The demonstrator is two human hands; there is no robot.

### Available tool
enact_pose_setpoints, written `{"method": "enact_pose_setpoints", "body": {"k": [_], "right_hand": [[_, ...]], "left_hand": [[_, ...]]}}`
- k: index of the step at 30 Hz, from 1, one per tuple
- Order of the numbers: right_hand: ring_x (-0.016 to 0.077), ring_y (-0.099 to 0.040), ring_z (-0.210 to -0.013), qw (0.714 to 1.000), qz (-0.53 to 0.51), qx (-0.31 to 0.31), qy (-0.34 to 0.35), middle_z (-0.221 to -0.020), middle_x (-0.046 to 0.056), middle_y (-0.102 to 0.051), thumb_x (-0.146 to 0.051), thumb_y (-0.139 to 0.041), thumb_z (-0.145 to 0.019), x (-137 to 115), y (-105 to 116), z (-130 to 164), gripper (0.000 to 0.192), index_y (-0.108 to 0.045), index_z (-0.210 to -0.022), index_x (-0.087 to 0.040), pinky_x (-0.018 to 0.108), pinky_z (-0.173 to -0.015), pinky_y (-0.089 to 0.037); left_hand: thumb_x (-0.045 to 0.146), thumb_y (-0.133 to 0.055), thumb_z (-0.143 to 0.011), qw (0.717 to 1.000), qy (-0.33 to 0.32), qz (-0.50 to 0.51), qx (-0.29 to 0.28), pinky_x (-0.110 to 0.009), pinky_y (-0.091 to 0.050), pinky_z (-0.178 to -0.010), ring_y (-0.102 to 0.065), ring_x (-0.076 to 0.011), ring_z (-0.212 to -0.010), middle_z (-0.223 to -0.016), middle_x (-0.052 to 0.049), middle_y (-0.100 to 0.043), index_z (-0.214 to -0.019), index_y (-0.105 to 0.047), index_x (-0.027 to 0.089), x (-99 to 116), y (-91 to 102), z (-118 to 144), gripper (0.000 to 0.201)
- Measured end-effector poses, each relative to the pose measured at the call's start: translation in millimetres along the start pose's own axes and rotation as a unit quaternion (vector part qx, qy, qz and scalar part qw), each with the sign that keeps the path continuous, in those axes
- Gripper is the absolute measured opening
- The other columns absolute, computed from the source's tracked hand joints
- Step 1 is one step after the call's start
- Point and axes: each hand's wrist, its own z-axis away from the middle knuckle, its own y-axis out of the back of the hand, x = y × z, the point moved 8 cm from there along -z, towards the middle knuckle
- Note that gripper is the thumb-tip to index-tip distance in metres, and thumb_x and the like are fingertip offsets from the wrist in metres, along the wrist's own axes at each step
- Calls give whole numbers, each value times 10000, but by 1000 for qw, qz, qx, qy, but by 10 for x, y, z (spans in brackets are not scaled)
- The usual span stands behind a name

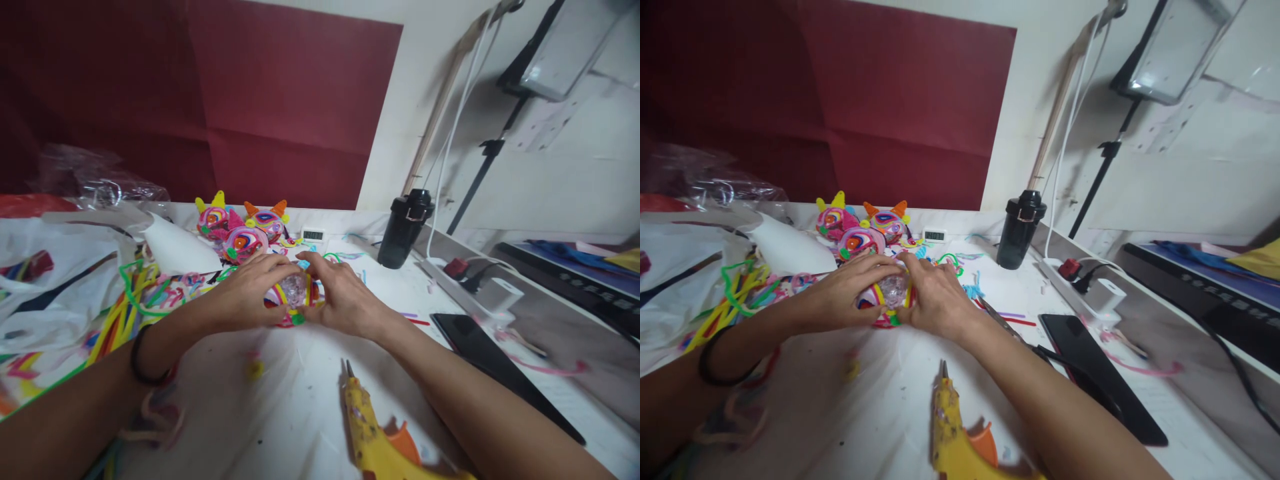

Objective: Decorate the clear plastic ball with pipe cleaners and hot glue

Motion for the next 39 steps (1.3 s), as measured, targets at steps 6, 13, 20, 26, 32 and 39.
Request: {"method": "enact_pose_setpoints", "body": {"k": [6,13,20,26,32,39], "right_hand": [[238,-688,-1029,984,-179,-2,-11,-1106,83,-696,-84,-707,-721,222,44,-3,713,-384,-1338,-237,416,-904,-511],[207,-695,-935,967,-253,11,1,-1029,51,-675,-65,-686,-722,291,51,-30,617,-433,-1262,-225,393,-855,-544],[202,-710,-909,963,-267,17,13,-995,66,-706,-9,-639,-719,267,61,-31,588,-449,-1245,-192,387,-853,-552],[184,-716,-933,969,-245,13,9,-1031,45,-725,5,-657,-713,250,40,-30,599,-453,-1226,-226,400,-905,-531],[203,-702,-1057,976,-215,8,46,-1106,65,-753,50,-617,-723,69,78,10,628,-453,-1260,-232,414,-964,-495],[210,-695,-1080,969,-241,-2,46,-1095,50,-743,15,-618,-746,18,83,5,580,-462,-1242,-242,412,-958,-510]], "left_hand": [[361,-661,-766,999,8,8,-31,-508,-286,-1165,-453,-326,-1346,-1430,-113,-531,-1424,-424,203,-86,19,28,717],[421,-728,-762,999,-1,-7,-47,-475,-305,-1162,-453,-323,-1365,-1476,-115,-504,-1478,-366,227,-188,23,82,826],[501,-711,-799,998,-40,-10,-37,-470,-304,-1169,-455,-321,-1367,-1488,-106,-497,-1486,-363,237,-190,17,115,814],[413,-749,-758,998,-48,-10,-28,-438,-402,-1088,-489,-319,-1294,-1407,-105,-527,-1431,-454,254,-146,64,128,751],[381,-768,-753,997,-54,-26,-41,-405,-445,-1004,-520,-298,-1200,-1322,-73,-532,-1358,-525,308,-56,152,158,656],[368,-825,-702,995,-42,-63,-61,-419,-442,-982,-527,-303,-1166,-1268,-71,-553,-1340,-532,316,-38,190,163,704]]}}
